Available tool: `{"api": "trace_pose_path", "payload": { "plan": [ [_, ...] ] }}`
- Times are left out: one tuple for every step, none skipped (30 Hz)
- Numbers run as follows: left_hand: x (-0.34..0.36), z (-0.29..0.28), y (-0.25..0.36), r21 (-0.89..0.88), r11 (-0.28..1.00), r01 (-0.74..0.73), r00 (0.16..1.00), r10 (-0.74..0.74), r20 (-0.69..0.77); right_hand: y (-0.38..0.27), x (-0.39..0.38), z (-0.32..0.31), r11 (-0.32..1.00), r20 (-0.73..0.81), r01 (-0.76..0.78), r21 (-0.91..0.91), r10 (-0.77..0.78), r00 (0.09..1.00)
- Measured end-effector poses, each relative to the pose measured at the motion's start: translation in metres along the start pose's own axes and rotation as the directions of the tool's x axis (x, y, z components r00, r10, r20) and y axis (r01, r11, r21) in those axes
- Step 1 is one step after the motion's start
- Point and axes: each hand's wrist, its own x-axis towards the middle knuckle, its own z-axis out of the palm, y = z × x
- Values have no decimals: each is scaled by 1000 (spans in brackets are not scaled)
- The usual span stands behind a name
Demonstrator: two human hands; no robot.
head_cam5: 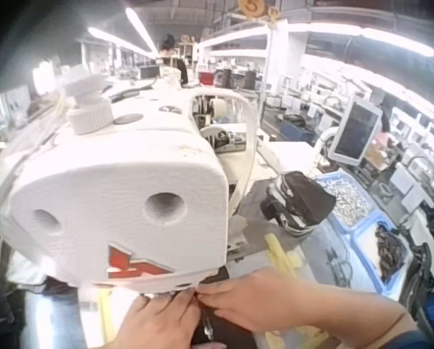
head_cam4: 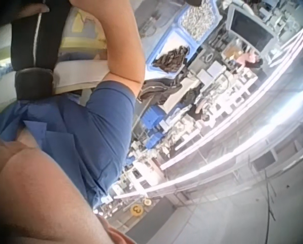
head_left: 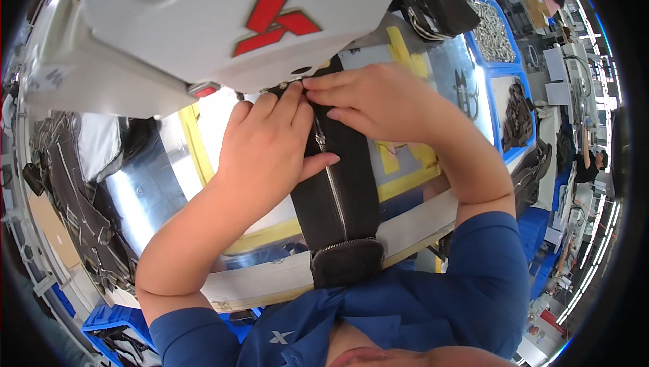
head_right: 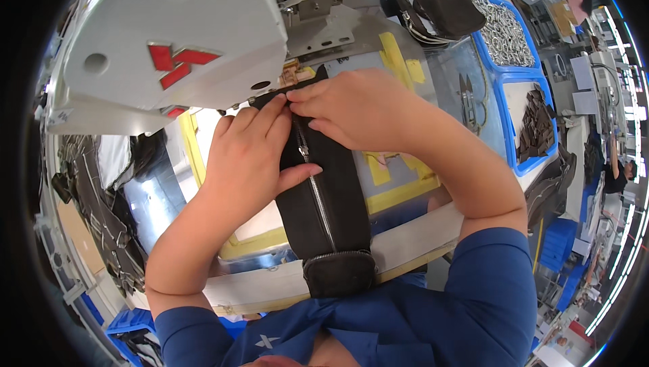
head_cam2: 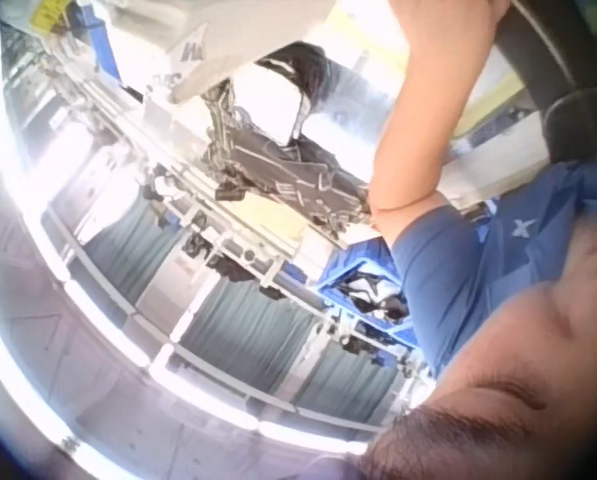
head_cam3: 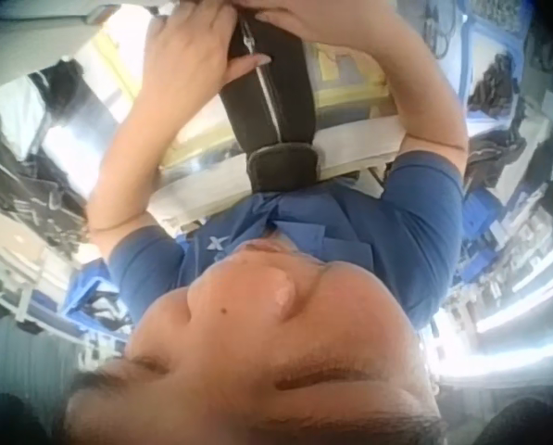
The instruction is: The person sews zippers onto small fabric pouches using an industrial sewing machine. They repeatedly align the zipper, stitch along its length, and then flip the pouch to attach a plaid fabric piece to the zipper's top. The finished pouches are stacked on the table.
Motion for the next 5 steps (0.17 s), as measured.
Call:
{"api": "trace_pose_path", "payload": {
  "plan": [
    [0,-3,-2,6,1000,26,999,-26,30,-1,5,6,1000,-30,20,11,-20,999],
    [0,-6,-4,13,999,51,997,-52,59,-1,8,10,999,-61,41,22,-39,997],
    [-2,-9,-5,21,997,76,993,-78,88,-2,11,14,999,-68,27,25,-26,997],
    [-3,-10,-6,27,997,70,994,-73,85,-2,13,15,1000,-73,13,27,-11,997],
    [-5,-9,-6,32,997,64,994,-67,82,-2,15,17,1000,-78,-1,28,3,997]
  ]
}}
